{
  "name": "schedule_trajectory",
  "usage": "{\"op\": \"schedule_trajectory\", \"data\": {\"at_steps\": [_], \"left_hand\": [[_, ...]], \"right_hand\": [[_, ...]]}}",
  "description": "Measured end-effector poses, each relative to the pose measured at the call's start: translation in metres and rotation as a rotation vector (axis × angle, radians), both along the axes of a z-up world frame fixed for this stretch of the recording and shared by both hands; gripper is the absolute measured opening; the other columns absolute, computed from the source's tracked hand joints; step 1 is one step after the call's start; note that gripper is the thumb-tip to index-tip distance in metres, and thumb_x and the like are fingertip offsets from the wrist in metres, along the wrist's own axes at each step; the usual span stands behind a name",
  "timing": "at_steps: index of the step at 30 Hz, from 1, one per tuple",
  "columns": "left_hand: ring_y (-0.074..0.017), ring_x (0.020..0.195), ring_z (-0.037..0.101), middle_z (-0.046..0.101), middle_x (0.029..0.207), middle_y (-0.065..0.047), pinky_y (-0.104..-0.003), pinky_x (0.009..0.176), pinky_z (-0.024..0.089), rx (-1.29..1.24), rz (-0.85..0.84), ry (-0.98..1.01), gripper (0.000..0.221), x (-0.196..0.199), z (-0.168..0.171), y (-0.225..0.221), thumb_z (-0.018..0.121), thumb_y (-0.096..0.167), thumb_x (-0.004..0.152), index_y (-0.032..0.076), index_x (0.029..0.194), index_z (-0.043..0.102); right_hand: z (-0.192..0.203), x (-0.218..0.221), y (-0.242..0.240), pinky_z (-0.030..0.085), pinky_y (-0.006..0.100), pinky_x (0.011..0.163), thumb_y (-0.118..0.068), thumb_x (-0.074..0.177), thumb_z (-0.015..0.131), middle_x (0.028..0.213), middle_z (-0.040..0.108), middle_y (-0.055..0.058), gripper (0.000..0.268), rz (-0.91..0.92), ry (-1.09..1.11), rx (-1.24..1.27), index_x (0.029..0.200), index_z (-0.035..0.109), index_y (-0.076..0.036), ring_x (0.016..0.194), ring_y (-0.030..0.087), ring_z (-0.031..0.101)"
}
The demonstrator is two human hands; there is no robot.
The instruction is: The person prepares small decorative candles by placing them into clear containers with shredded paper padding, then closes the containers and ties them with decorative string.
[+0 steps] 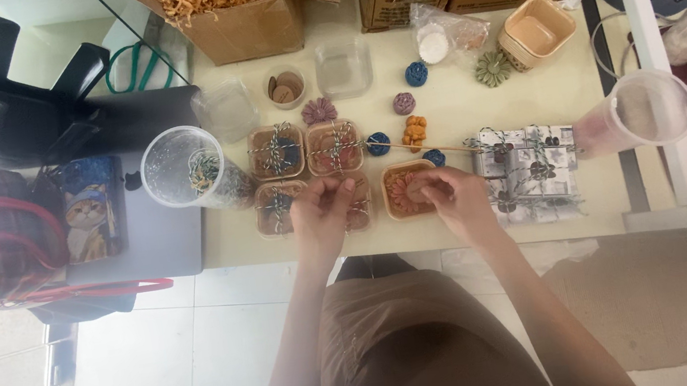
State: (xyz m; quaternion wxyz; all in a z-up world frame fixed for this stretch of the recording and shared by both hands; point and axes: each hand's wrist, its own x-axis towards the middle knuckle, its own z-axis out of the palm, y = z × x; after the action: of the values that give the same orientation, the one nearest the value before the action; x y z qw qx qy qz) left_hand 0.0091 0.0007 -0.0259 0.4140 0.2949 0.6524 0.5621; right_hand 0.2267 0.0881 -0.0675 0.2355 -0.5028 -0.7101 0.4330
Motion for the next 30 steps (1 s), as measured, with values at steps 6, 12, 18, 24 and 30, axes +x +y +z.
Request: {"op": "schedule_trajectory", "data": {"at_steps": [6,12,18,24,30], "left_hand": [[-0.0091,0.06,0.067,0.072,0.075,-0.006,-0.025,0.05,0.049,-0.054,0.009,0.033,0.019,-0.0023,-0.0007,-0.0022,0.072,0.016,0.095,-0.003,0.094,0.071],[-0.0086,0.062,0.066,0.071,0.076,-0.005,-0.025,0.053,0.053,-0.001,0.011,0.019,0.018,-0.0027,-0.0048,-0.0032,0.072,0.014,0.096,-0.004,0.095,0.071],[-0.0097,0.065,0.071,0.074,0.075,-0.006,-0.026,0.055,0.055,-0.013,-0.005,0.083,0.018,-0.0022,-0.0033,-0.0025,0.072,0.015,0.095,-0.003,0.093,0.071],[-0.0106,0.064,0.071,0.072,0.073,-0.006,-0.026,0.055,0.054,-0.03,-0.014,0.091,0.02,-0.0034,-0.0028,-0.0037,0.071,0.017,0.096,-0.004,0.093,0.071],[-0.0095,0.065,0.071,0.074,0.075,-0.005,-0.026,0.056,0.055,-0.014,-0.02,0.07,0.021,-0.0003,-0.0025,-0.003,0.072,0.017,0.095,-0.003,0.093,0.071]], "right_hand": [[0.0055,-0.002,-0.0031,0.055,0.03,0.068,-0.005,0.089,0.072,0.104,0.075,0.014,0.023,0.006,-0.049,0.194,0.111,0.076,-0.004,0.077,0.017,0.07],[0.0042,-0.0016,-0.0031,0.055,0.032,0.063,-0.007,0.091,0.069,0.107,0.077,0.009,0.023,0.036,-0.097,-0.024,0.112,0.077,-0.011,0.071,0.018,0.069],[0.0046,-0.0021,-0.0057,0.053,0.035,0.067,-0.007,0.09,0.071,0.1,0.077,0.013,0.025,0.007,-0.196,-0.017,0.114,0.079,-0.01,0.067,0.024,0.067],[0.0027,-0.001,-0.0064,0.055,0.034,0.072,-0.004,0.089,0.069,0.106,0.076,0.014,0.024,0.012,-0.083,0.045,0.112,0.077,-0.007,0.08,0.026,0.072],[-0.0009,-0.0003,-0.0067,0.056,0.034,0.073,-0.003,0.089,0.069,0.108,0.076,0.015,0.025,0.039,-0.047,0.164,0.112,0.077,-0.005,0.082,0.025,0.072]]}}
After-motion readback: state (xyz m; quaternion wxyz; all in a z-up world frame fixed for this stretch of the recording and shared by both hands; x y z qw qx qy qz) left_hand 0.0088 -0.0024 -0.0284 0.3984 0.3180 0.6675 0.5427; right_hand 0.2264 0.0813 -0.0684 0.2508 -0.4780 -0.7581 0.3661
